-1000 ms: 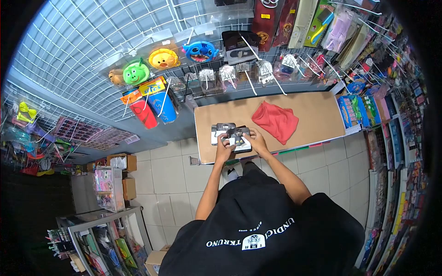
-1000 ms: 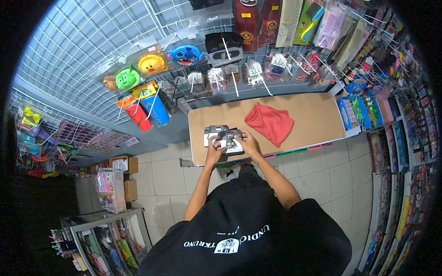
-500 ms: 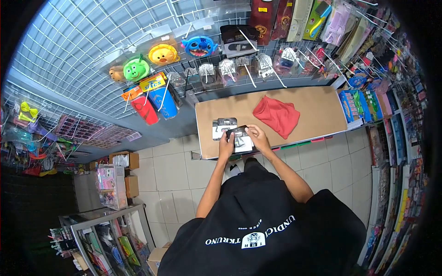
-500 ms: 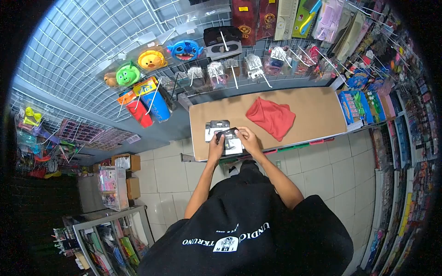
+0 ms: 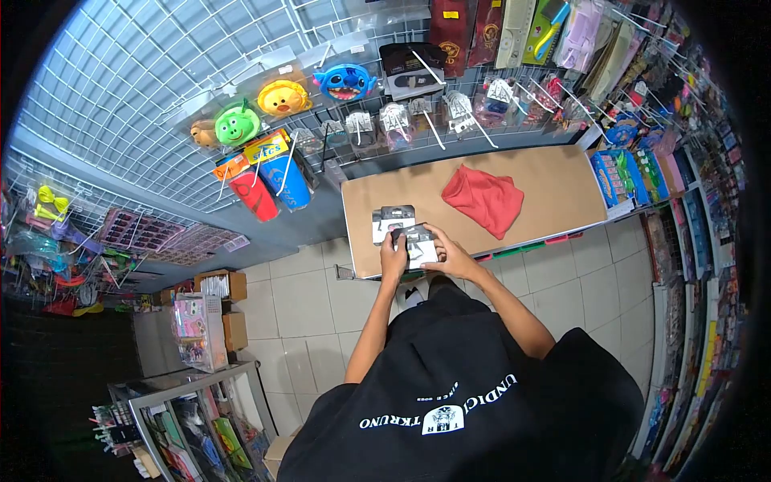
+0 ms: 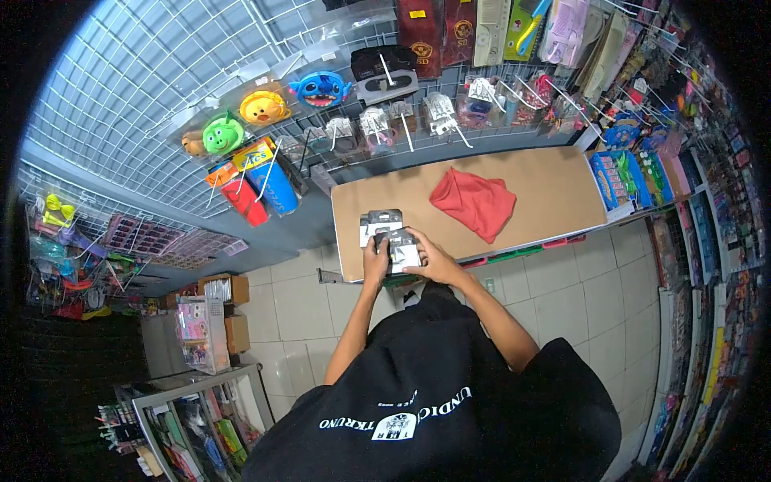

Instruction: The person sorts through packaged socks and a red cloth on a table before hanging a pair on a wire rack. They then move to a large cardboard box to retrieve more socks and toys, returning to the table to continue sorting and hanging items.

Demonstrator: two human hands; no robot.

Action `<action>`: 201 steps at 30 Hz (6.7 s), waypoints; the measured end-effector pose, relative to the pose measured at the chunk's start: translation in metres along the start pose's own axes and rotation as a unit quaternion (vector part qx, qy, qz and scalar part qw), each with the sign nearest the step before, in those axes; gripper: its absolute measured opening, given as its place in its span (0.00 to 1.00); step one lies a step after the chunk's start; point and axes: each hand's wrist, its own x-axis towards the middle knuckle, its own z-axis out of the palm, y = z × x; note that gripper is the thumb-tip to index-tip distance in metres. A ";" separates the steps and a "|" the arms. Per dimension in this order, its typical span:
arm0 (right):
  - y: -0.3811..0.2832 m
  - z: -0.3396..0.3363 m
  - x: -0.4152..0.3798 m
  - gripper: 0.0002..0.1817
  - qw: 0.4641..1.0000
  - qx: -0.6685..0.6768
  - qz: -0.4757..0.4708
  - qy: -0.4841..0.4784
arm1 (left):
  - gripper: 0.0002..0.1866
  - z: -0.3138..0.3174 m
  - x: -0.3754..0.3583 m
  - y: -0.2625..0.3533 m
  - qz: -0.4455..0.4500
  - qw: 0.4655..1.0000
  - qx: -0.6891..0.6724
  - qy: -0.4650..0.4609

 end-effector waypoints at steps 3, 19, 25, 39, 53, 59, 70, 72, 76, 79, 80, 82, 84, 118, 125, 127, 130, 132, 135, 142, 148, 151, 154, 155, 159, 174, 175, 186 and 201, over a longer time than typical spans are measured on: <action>-0.010 0.001 -0.003 0.55 0.999 -0.026 -0.026 0.000 | 0.15 0.000 0.001 -0.002 -0.002 1.000 -0.011 0.004; -0.001 0.005 0.013 0.39 0.993 0.066 -0.011 0.100 | 0.15 -0.005 0.003 -0.004 -0.005 0.999 -0.040 0.001; 0.022 -0.011 0.040 0.17 0.974 0.101 0.032 0.201 | 0.14 0.001 -0.002 0.027 0.045 0.998 -0.034 -0.023; -0.258 -0.043 0.004 0.07 0.895 -0.068 -0.285 0.335 | 0.28 -0.028 -0.023 0.059 0.085 0.949 -0.272 -0.137; -0.264 -0.071 0.063 0.10 0.851 -0.009 -0.350 0.392 | 0.29 -0.050 -0.025 0.047 0.055 0.960 -0.270 -0.042; -0.270 -0.081 0.080 0.09 0.858 -0.034 -0.320 0.400 | 0.24 -0.047 -0.026 0.047 0.060 0.969 -0.231 -0.063; -0.264 -0.105 0.120 0.12 0.867 -0.121 -0.274 0.399 | 0.16 -0.041 -0.024 0.040 0.024 0.980 -0.193 -0.047; -0.260 -0.112 0.131 0.12 0.865 -0.133 -0.273 0.401 | 0.13 -0.040 -0.025 0.038 0.011 0.981 -0.189 -0.048; -0.262 -0.121 0.148 0.12 0.857 -0.192 -0.248 0.410 | 0.11 -0.038 -0.027 0.035 0.029 0.986 -0.159 -0.048; -0.255 -0.124 0.155 0.13 0.856 -0.199 -0.232 0.417 | 0.11 -0.038 -0.030 0.032 0.034 0.989 -0.131 -0.052; -0.253 -0.123 0.154 0.14 0.858 -0.181 -0.234 0.419 | 0.11 -0.039 -0.031 0.031 0.041 0.990 -0.120 -0.055; -0.248 -0.122 0.149 0.16 0.866 -0.158 -0.220 0.420 | 0.11 -0.039 -0.031 0.027 0.046 0.992 -0.107 -0.055; -0.239 -0.125 0.146 0.16 0.878 -0.118 -0.230 0.403 | 0.12 -0.040 -0.032 0.024 0.044 0.992 -0.103 -0.054; -0.272 -0.097 0.080 0.10 0.874 -0.052 -0.296 0.383 | 0.11 -0.042 -0.031 0.011 0.028 0.993 -0.068 -0.092; -0.267 -0.133 0.148 0.10 0.849 -0.243 -0.226 0.410 | 0.12 -0.043 -0.030 0.027 0.013 0.993 -0.030 -0.110; -0.264 -0.128 0.146 0.10 0.835 -0.207 -0.277 0.427 | 0.11 -0.036 -0.015 -0.003 0.059 0.993 -0.047 -0.086; -0.269 -0.108 0.121 0.08 0.744 -0.232 -0.357 0.515 | 0.21 -0.030 0.000 -0.022 0.109 0.988 0.106 0.002; -0.251 -0.083 0.095 0.06 0.701 -0.220 -0.420 0.533 | 0.28 -0.029 0.002 -0.025 0.117 0.977 0.173 0.033; -0.177 -0.026 0.060 0.03 0.774 -0.179 -0.497 0.349 | 0.34 -0.028 0.006 -0.026 0.059 0.974 0.211 0.055; 0.067 0.003 0.089 0.19 0.948 -0.224 0.022 0.226 | 0.36 -0.026 0.032 -0.043 0.008 0.963 0.259 0.079; 0.060 -0.001 0.104 0.27 0.905 -0.305 0.185 0.231 | 0.33 -0.016 0.051 -0.054 -0.046 0.981 0.167 0.084; 0.063 -0.005 0.102 0.23 0.913 -0.284 0.221 0.193 | 0.27 -0.006 0.048 -0.049 -0.063 0.987 0.131 0.067; 0.080 -0.016 0.101 0.18 0.924 -0.230 0.220 0.211 | 0.13 -0.001 0.040 -0.030 -0.084 0.991 0.085 0.059; 0.083 -0.020 0.097 0.17 0.929 -0.201 0.214 0.224 | 0.12 -0.001 0.042 -0.035 -0.098 0.993 0.056 0.046; 0.097 -0.038 0.083 0.13 0.933 -0.142 0.152 0.294 | 0.09 -0.007 0.049 -0.070 -0.126 0.990 0.009 0.055; 0.092 -0.150 0.030 0.22 0.722 -0.614 0.097 0.303 | 0.22 -0.004 -0.005 -0.002 0.222 0.890 0.397 -0.032; 0.092 -0.157 0.036 0.21 0.737 -0.606 0.109 0.278 | 0.21 0.001 -0.008 -0.003 0.244 0.879 0.406 -0.050; 0.022 -0.014 0.050 0.15 0.897 -0.349 -0.105 0.249 | 0.23 0.013 -0.013 -0.026 0.279 0.824 0.475 -0.131; 0.079 -0.029 0.079 0.26 0.835 -0.518 -0.045 0.179 | 0.23 0.007 -0.008 -0.025 0.273 0.813 0.497 -0.136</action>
